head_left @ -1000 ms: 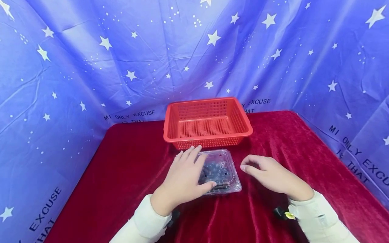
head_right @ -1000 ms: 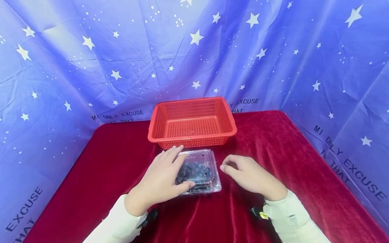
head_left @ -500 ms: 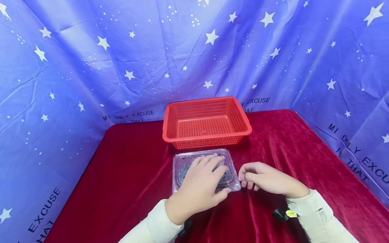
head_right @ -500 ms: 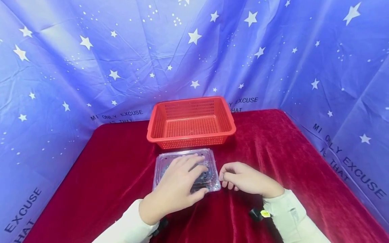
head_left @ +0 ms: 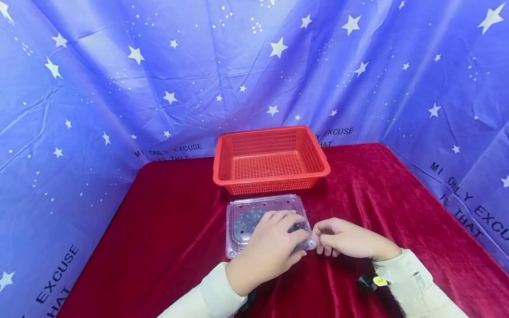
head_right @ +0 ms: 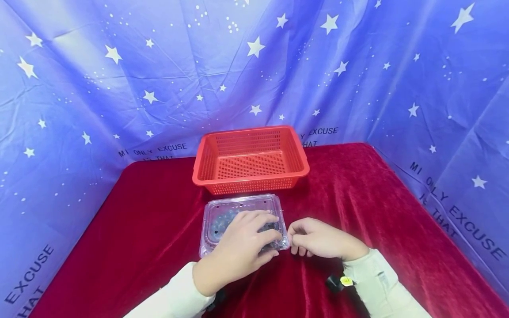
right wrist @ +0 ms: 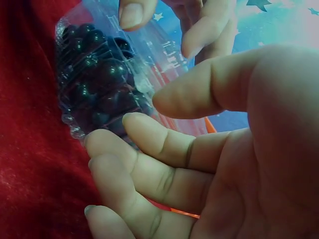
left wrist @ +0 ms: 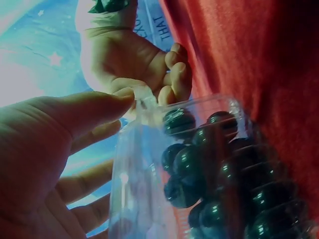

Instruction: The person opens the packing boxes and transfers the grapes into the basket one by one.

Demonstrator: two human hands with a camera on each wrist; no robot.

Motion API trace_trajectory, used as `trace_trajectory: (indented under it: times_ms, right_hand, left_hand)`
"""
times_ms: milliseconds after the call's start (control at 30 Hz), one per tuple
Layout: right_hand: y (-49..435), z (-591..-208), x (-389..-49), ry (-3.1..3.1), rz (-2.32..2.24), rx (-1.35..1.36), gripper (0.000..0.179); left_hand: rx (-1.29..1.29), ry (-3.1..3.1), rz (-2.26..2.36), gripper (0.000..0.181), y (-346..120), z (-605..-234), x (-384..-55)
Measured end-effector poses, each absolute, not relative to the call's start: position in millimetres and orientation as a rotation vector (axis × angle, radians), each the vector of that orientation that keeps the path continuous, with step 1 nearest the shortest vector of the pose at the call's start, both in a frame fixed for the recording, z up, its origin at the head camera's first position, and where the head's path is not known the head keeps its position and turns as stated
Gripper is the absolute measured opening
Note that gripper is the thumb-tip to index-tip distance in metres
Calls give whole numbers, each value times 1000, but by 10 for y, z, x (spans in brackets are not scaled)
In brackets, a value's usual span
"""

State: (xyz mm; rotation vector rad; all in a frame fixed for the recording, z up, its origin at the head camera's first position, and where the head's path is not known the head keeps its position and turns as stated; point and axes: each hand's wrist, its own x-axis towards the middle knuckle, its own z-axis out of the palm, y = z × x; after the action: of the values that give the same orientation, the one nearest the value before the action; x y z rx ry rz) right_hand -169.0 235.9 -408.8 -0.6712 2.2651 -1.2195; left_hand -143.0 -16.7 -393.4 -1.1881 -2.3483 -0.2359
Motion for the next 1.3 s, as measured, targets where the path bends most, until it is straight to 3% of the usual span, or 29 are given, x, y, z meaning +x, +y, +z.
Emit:
trace_trajectory:
  times_ms: [867, 1300]
  right_hand:
    - [2398, -4301, -1800, 1882, -1462, -648, 21]
    - [2384, -4295, -1800, 1905, -1446, -664, 22]
  left_hand:
    - [-1157, -2231, -226, 7, -24, -4145, -1406]
    - [-1151, -2239, -229, 6, -20, -4131, -1392]
